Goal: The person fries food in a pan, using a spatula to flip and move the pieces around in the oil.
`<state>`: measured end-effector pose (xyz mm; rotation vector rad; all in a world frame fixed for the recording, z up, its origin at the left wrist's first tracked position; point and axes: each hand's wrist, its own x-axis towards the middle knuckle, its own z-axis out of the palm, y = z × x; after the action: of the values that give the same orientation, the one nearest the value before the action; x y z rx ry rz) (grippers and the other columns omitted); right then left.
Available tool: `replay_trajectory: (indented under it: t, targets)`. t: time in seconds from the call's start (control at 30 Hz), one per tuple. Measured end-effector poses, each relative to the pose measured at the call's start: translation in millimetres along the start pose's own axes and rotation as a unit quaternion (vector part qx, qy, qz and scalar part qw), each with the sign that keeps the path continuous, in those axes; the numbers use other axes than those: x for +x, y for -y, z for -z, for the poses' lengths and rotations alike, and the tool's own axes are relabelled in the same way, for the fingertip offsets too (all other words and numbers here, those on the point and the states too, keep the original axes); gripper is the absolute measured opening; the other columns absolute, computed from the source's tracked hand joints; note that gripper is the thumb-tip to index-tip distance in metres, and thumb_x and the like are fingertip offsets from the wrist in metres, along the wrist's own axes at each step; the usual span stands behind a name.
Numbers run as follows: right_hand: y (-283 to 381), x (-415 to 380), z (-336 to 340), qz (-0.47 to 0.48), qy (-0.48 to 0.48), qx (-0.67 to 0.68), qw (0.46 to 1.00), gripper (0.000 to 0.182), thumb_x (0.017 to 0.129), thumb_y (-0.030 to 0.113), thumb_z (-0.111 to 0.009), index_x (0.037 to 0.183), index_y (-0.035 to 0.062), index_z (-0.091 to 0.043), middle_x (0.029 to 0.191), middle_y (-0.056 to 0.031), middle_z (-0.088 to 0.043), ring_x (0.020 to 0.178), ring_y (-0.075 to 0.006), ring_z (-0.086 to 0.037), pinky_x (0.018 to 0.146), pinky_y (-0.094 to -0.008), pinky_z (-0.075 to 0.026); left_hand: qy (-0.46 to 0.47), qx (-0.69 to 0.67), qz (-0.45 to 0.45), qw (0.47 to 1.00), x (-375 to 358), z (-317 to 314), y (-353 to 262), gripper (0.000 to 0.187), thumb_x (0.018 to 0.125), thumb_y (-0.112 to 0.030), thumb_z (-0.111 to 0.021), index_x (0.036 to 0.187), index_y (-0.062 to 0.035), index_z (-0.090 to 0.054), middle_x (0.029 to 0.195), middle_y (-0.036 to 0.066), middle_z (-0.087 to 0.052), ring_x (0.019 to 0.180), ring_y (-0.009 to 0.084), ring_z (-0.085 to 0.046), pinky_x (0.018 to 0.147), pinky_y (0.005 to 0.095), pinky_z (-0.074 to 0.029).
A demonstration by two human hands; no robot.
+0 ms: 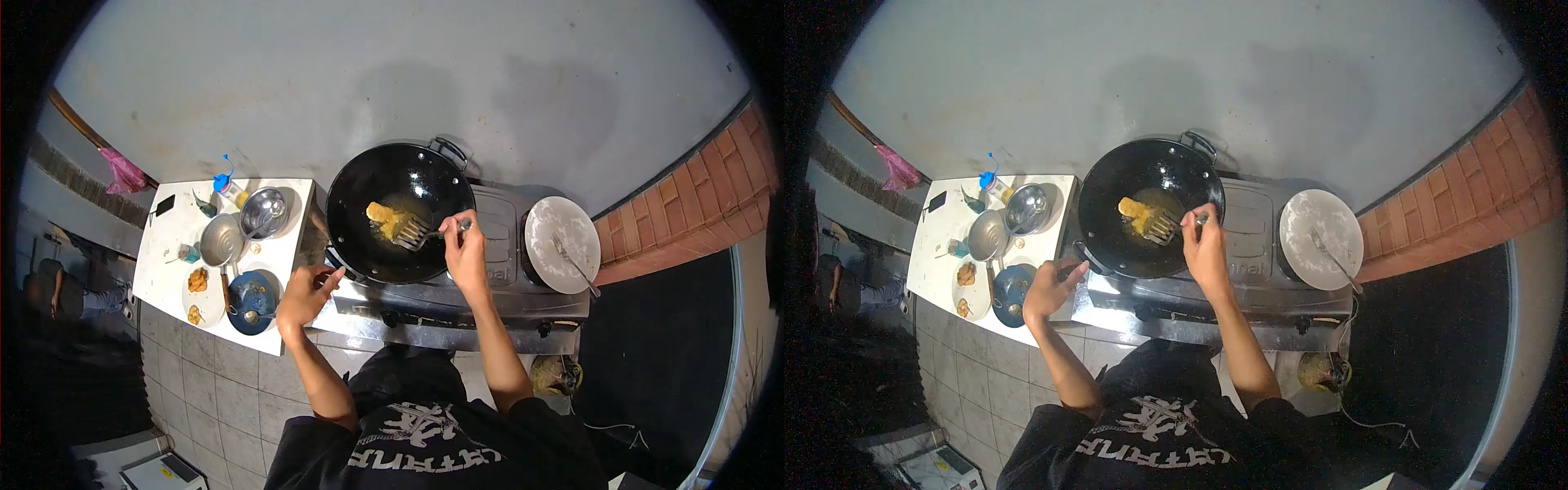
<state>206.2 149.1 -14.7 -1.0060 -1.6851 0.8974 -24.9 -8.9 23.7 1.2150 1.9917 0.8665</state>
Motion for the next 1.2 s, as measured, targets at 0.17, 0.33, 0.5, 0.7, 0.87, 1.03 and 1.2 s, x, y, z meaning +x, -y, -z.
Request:
replay_trajectory:
  t: [0.17,0.33,0.5,0.7,0.87,1.03,1.2]
  targets:
    - [21.5,3.6,2.1,0.017,0.051,-0.032,0.998,0.007,0.098,0.005,-0.053,0.098,-0.0006,-0.049,0.076,-0.0159,-0.06,0.061,-0.026,-0.062,0.058,-0.0356,-0.047,-0.005,-0.002,-0.004,1.0,-3.0,2.2,2.8,0.038,0.093,-0.031,-0.067,0.092,0.0075,-0.069,0.066,0.012,-0.066,0.054,0.0146,-0.059,0.054,0.0303,-0.046]
    - [26.9,22.7,0.7,0.073,0.033,0.002,0.997,0.006,0.096,0.003,-0.054,0.098,-0.0012,-0.05,0.078,-0.0187,-0.059,0.064,-0.032,-0.062,0.059,-0.0368,-0.047,-0.011,0.007,-0.006,1.0,-11.4,10.6,4.6,0.036,0.093,-0.029,-0.066,0.094,0.0065,-0.069,0.067,0.012,-0.066,0.055,0.0149,-0.06,0.055,0.0304,-0.048]
    - [20.4,47.1,-2.0,0.108,0.086,-0.041,0.99,0.006,0.096,0.002,-0.054,0.098,-0.0012,-0.049,0.08,-0.0202,-0.059,0.068,-0.0377,-0.06,0.062,-0.0384,-0.046,-0.032,-0.005,0.006,0.999,-19.6,18.5,5.1,0.036,0.093,-0.029,-0.067,0.096,0.0069,-0.069,0.069,0.013,-0.067,0.056,0.0155,-0.061,0.056,0.0304,-0.049]
    - [7.5,61.9,-15.2,0.172,0.128,-0.076,0.974,0.003,0.099,0.004,-0.05,0.1,0.0011,-0.05,0.078,-0.0122,-0.057,0.062,-0.0177,-0.055,0.062,-0.0325,-0.046,-0.049,-0.008,0.023,0.998,-24.5,26.7,5.2,0.038,0.093,-0.03,-0.067,0.096,0.007,-0.069,0.07,0.014,-0.068,0.056,0.0159,-0.062,0.056,0.0308,-0.049]
    - [-3.2,69.1,-23.8,0.121,0.164,0.009,0.979,0.006,0.101,0.007,-0.047,0.101,0.0016,-0.05,0.08,-0.0076,-0.058,0.061,-0.0134,-0.052,0.06,-0.0283,-0.044,-0.051,-0.019,0.016,0.998,-23.2,29.3,8.0,0.038,0.093,-0.031,-0.067,0.099,0.0069,-0.069,0.07,0.014,-0.068,0.058,0.0156,-0.063,0.057,0.03,-0.05]
    - [1.2,68.1,-21.7,0.09,0.202,0.026,0.975,0.006,0.102,0.008,-0.047,0.103,0.0026,-0.049,0.068,-0.0039,-0.046,0.056,-0.0093,-0.041,0.053,-0.029,-0.037,-0.046,-0.032,0.02,0.998,-20.4,30.3,3.7,0.036,0.093,-0.029,-0.067,0.101,0.0061,-0.069,0.073,0.013,-0.069,0.061,0.0139,-0.063,0.058,0.0277,-0.05]
    - [12.7,64.5,-18.6,0.059,0.246,0.036,0.967,0.008,0.103,0.009,-0.046,0.102,0.0027,-0.051,0.083,-0.0025,-0.056,0.066,-0.0086,-0.047,0.062,-0.0245,-0.042,-0.033,-0.05,0.007,0.998,-13.6,28.0,1.6,0.037,0.094,-0.031,-0.066,0.102,0.0054,-0.069,0.074,0.01,-0.069,0.062,0.0126,-0.061,0.059,0.0276,-0.049]
